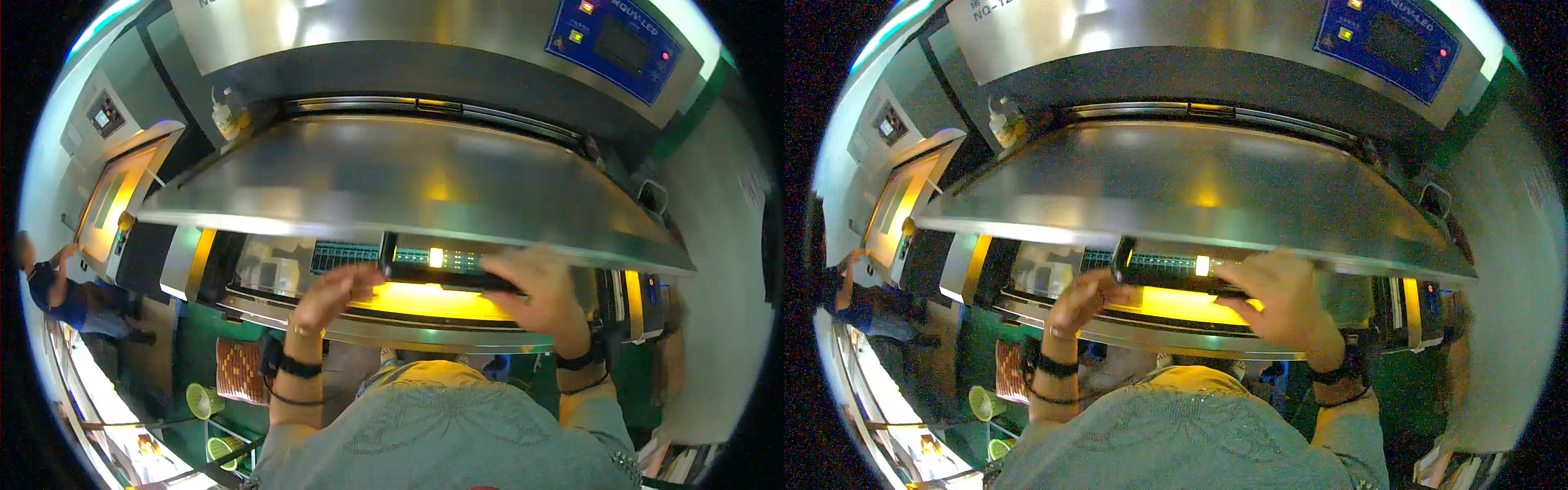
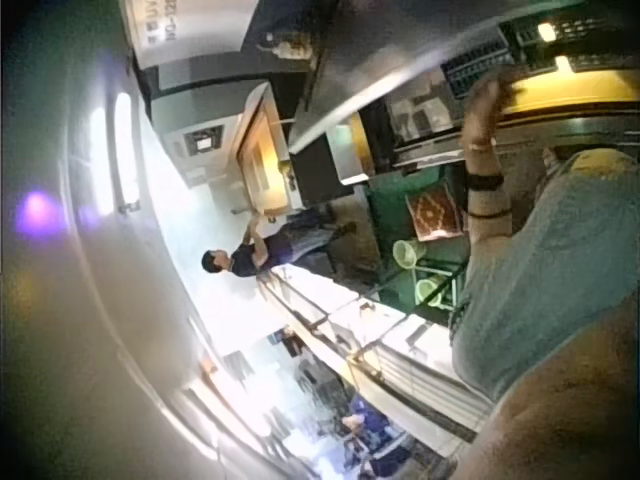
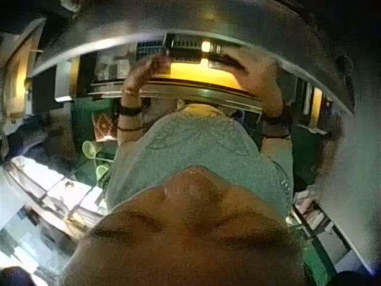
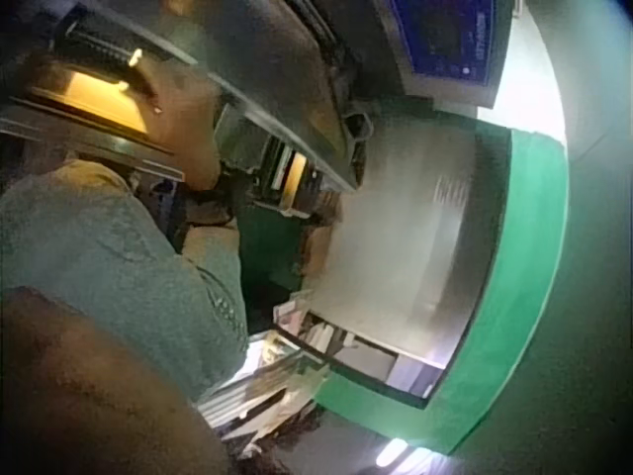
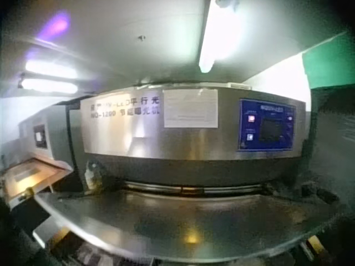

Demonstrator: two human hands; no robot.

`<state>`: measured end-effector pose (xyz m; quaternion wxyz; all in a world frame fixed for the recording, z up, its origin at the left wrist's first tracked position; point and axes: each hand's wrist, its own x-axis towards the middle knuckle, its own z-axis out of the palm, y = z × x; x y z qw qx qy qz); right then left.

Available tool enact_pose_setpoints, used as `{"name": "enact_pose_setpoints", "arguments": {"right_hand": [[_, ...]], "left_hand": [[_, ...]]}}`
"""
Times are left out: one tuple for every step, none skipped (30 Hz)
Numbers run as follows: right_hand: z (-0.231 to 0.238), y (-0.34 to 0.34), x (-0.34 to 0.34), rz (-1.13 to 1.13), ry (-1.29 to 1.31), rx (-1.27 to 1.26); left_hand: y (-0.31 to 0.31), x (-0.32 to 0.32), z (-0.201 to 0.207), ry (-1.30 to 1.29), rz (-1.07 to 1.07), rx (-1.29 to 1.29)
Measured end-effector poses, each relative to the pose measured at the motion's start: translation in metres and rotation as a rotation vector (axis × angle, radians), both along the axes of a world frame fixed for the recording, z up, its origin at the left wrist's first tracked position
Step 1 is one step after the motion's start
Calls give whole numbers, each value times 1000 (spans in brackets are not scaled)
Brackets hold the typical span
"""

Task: The worker operates an industrial UV-LED exposure machine by loading screens, using a squeegee to flatten them, and cycling the lid and exposure controls.

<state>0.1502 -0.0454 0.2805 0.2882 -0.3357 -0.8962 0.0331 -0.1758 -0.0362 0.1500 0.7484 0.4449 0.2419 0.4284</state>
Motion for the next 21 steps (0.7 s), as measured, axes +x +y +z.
{"name": "enact_pose_setpoints", "arguments": {"right_hand": [[6,9,0,-30,70,199],[14,15,0,-35,62,196],[20,22,-1,-104,108,293],[28,27,-9,-151,168,394],[38,33,-19,-117,188,392],[42,43,-18,-186,236,450],[45,56,-23,-225,298,495],[54,61,-21,-240,289,494],[65,66,-20,-285,280,524],[75,71,-19,-323,277,552],[84,75,-18,-336,285,569],[88,87,-22,-328,308,570],[93,98,-21,-305,301,611],[95,105,-19,-301,297,608],[96,112,-18,-294,340,675],[92,121,-26,-274,391,732],[81,119,-37,-352,387,839],[56,118,-44,-417,469,812],[16,118,-42,-501,521,797],[-34,117,-33,-509,469,593],[-85,119,-45,-362,664,165]], "left_hand": [[15,-9,-16,171,180,-83],[30,-16,-39,351,365,-132],[49,-30,-76,533,550,-179],[65,-83,-147,1125,373,307],[71,-142,-211,1702,371,837],[86,-146,-234,1679,351,853],[84,-158,-251,1648,293,570],[92,-161,-264,1592,227,316],[103,-162,-278,1584,214,322],[112,-165,-295,1569,285,76],[121,-167,-309,1538,351,-168],[117,-180,-322,1546,357,-192],[116,-191,-331,1641,453,-102],[118,-192,-334,1725,542,0],[121,-196,-335,1725,548,-11],[120,-202,-336,1695,524,-120],[123,-200,-333,1653,496,-223],[118,-205,-329,1649,511,-249],[123,-189,-314,1793,248,200],[122,-184,-301,1891,-1,637],[128,-179,-295,1910,36,600]]}}
